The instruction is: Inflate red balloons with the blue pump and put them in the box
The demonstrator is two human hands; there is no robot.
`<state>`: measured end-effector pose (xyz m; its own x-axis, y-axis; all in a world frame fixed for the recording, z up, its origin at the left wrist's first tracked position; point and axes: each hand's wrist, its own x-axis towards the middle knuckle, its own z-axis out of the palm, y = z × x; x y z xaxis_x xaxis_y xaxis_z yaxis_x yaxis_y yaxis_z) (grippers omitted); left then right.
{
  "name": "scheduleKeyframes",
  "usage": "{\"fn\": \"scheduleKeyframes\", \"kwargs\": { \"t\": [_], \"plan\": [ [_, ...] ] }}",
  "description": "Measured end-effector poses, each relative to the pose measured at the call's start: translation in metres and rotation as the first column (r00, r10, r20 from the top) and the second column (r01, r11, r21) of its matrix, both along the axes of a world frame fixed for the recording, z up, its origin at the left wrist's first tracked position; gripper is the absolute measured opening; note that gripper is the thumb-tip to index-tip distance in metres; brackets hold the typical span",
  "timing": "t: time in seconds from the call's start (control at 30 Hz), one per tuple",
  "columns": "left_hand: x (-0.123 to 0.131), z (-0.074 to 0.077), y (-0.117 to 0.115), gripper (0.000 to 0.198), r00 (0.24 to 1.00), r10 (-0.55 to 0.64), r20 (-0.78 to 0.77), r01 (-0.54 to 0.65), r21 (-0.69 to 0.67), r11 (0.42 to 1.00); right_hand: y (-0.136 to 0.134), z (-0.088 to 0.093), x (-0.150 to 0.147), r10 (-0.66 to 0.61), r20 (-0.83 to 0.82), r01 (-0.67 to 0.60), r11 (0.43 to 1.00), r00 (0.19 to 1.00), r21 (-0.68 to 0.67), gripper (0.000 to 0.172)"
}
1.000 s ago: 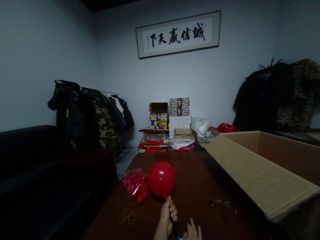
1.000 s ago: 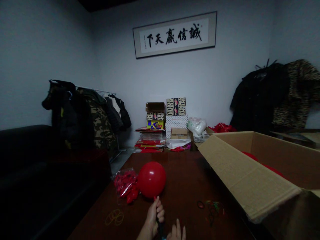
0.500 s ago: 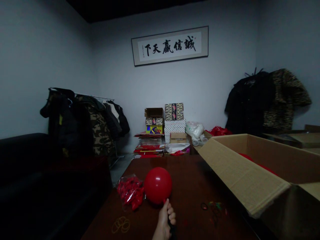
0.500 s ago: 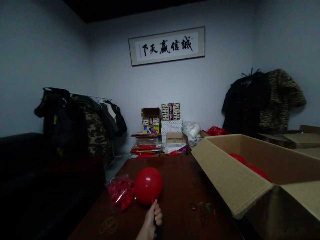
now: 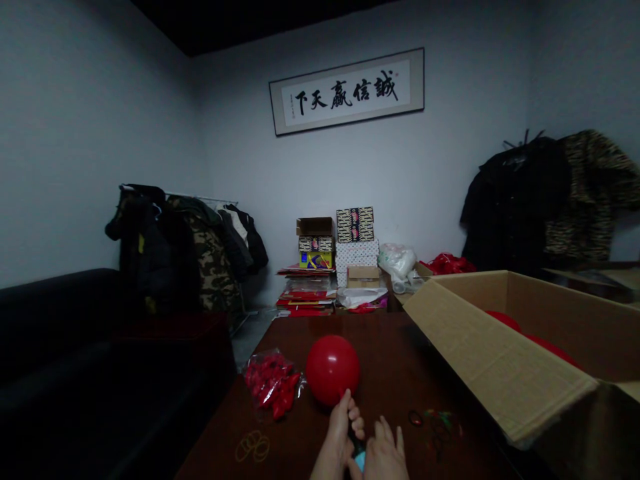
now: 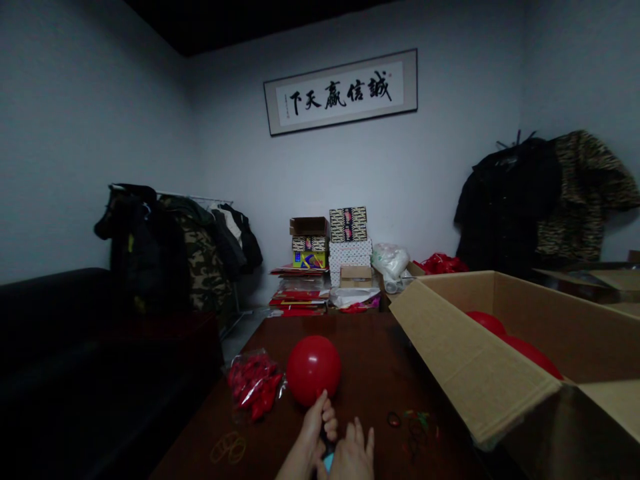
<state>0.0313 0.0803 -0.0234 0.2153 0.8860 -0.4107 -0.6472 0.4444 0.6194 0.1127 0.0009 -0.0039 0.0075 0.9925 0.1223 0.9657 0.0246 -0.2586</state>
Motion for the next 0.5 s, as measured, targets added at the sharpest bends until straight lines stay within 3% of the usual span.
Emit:
{"fn": "scheduleKeyframes", "kwargs": {
  "t": [0.17, 0.33, 0.5],
  "plan": [
    [-0.009, 0.017, 0.013, 0.039, 0.998, 0.049, 0.031, -0.050, 0.024, 0.998, 0.006, 0.013, -0.006, -0.004, -0.031, 0.006, 0.999, 1.000, 0.050, 0.048],
    [-0.004, 0.025, 0.022, 0.039, 0.997, 0.018, 0.070, -0.020, 0.034, 0.999, 0.004, 0.013, 0.002, -0.014, -0.075, 0.012, 1.000, 0.997, -0.020, 0.050],
    [-0.003, 0.032, 0.036, 0.040, 0.996, 0.060, 0.071, -0.059, -0.024, 0.998, -0.012, 0.007, 0.014, 0.008, -0.013, -0.009, 0.999, 1.000, -0.044, 0.048]
  ]
}}
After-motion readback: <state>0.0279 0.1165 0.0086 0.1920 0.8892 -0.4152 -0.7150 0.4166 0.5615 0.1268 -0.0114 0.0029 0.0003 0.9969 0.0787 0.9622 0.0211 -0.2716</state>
